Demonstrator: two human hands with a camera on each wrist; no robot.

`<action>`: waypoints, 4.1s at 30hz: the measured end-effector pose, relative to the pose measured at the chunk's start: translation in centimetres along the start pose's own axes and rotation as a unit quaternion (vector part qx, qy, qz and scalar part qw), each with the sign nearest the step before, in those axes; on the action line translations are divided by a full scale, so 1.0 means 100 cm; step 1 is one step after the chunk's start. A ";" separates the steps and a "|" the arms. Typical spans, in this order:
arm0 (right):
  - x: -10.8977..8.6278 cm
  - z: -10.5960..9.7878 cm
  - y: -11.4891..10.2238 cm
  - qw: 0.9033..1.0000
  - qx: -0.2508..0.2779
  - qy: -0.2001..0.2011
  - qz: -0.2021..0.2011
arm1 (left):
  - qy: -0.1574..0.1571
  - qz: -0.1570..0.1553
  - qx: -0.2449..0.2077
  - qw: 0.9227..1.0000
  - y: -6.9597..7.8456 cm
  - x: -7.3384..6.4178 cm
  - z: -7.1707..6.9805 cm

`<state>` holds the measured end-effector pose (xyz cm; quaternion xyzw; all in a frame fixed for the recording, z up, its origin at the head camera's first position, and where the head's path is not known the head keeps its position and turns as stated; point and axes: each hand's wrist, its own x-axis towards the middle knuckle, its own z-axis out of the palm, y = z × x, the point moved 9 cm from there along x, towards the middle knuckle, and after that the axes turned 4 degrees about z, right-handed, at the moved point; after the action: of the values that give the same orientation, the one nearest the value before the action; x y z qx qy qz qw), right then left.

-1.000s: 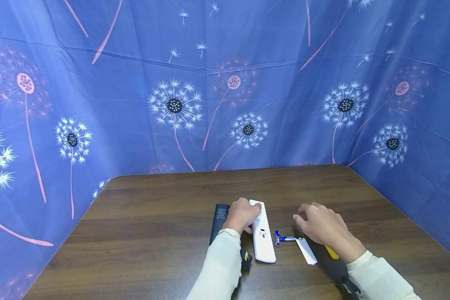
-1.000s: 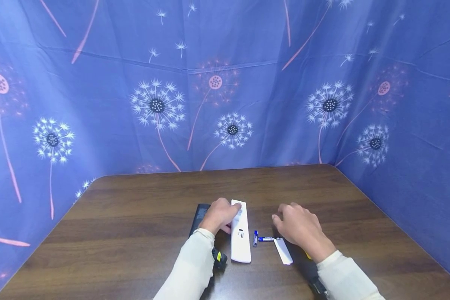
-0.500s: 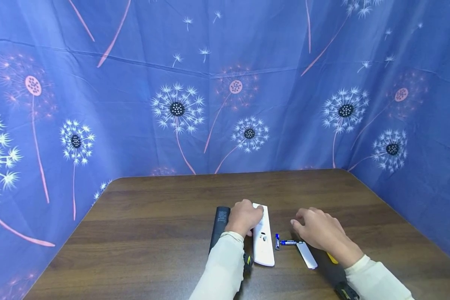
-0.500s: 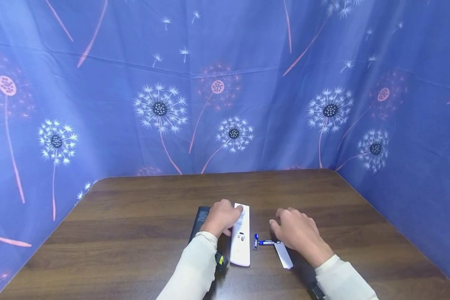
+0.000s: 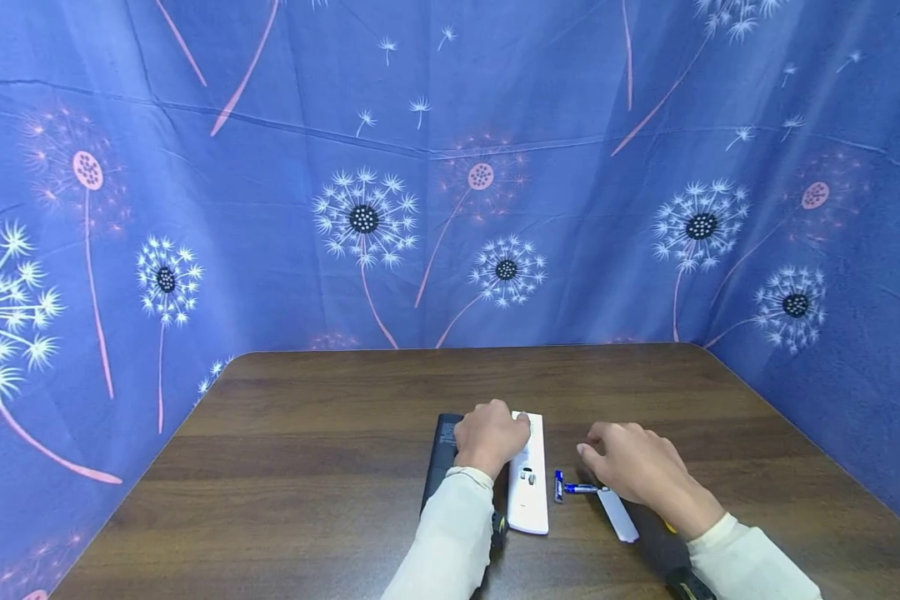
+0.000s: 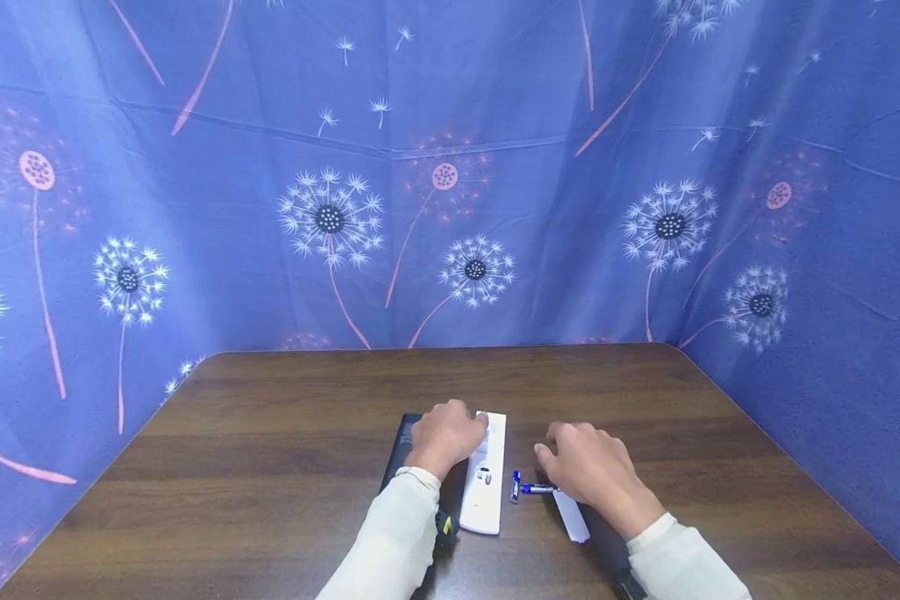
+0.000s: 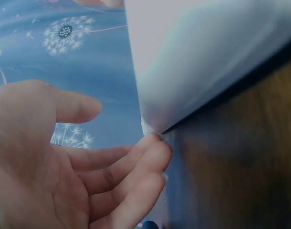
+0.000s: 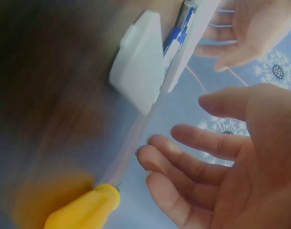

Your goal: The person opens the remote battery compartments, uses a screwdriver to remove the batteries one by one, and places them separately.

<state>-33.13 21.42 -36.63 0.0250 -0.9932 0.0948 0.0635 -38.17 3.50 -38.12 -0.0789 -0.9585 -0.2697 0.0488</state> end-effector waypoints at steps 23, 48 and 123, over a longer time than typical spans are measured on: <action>-0.009 0.003 -0.023 0.999 -0.011 0.008 -0.049 | 0.086 0.082 0.136 0.984 0.014 -0.014 -0.014; -0.015 0.007 -0.045 0.997 0.018 0.024 -0.072 | 0.063 0.059 0.164 0.983 -0.051 -0.014 -0.044; -0.023 -0.003 -0.032 0.996 0.020 0.068 -0.062 | 0.004 -0.035 -0.040 0.999 -0.077 -0.003 -0.031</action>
<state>-30.62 18.46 -36.07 0.0813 -0.9811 0.1115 0.1358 -39.11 -4.63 -39.39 -0.0464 -0.9489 -0.3097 0.0404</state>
